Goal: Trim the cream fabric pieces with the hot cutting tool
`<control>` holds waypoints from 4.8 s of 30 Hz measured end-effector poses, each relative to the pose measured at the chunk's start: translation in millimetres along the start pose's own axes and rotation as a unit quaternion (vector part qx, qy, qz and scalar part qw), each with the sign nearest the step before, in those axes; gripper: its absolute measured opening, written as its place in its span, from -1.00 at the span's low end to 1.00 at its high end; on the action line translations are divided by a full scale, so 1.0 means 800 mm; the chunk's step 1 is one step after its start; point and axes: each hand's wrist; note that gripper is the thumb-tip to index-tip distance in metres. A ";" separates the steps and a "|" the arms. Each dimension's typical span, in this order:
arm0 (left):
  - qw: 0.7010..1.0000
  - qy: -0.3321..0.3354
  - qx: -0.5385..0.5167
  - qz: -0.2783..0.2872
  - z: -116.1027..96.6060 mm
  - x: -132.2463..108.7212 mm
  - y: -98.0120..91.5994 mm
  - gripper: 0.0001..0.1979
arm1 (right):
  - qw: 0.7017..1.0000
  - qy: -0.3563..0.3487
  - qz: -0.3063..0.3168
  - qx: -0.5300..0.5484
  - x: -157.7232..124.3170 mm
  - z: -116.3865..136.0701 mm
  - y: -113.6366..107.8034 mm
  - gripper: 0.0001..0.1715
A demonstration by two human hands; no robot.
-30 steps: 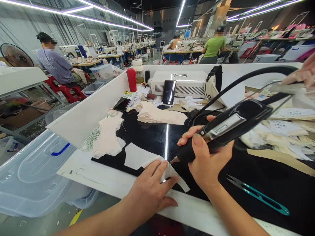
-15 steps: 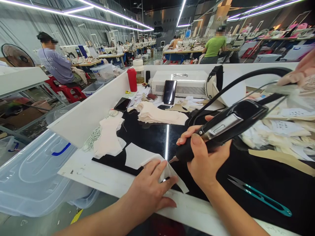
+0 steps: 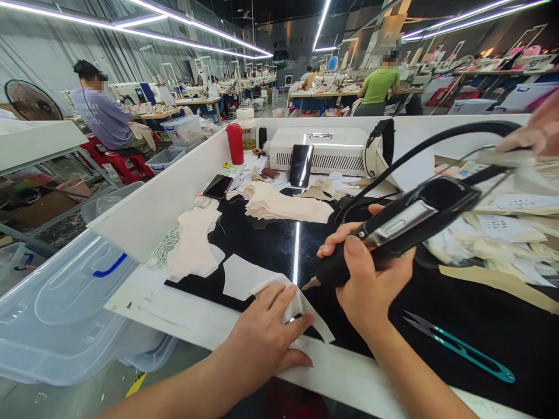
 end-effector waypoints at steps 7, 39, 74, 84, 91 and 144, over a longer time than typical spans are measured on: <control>0.995 -0.025 -0.084 0.049 0.008 0.010 -0.033 -0.53 | 1.000 0.025 -0.018 -0.007 -0.002 0.023 -0.015 -0.32; 0.992 0.000 -0.011 0.124 0.061 0.029 -0.063 -0.84 | 0.999 0.037 -0.003 -0.018 -0.008 0.033 -0.054 -0.32; 0.991 0.126 0.043 0.002 -0.017 0.039 -0.027 -0.73 | 0.999 0.023 0.024 0.025 -0.033 0.031 -0.047 -0.39; 0.990 0.141 -0.004 0.014 0.001 0.033 -0.018 -0.70 | 0.999 0.030 0.020 0.026 -0.033 0.033 -0.047 -0.36; 0.988 0.145 -0.002 -0.045 0.008 0.028 -0.008 -0.80 | 0.999 0.020 0.025 0.021 -0.031 0.032 -0.045 -0.40; 0.998 0.014 -0.057 -0.003 0.007 0.016 -0.011 -0.77 | 0.999 0.030 0.002 -0.013 -0.017 0.022 -0.022 -0.37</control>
Point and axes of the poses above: each hand's wrist, its own x-axis towards the middle knuckle, its own y-axis out of the palm, z = x × y, and after that the axes turned 12 degrees about -x, right-handed
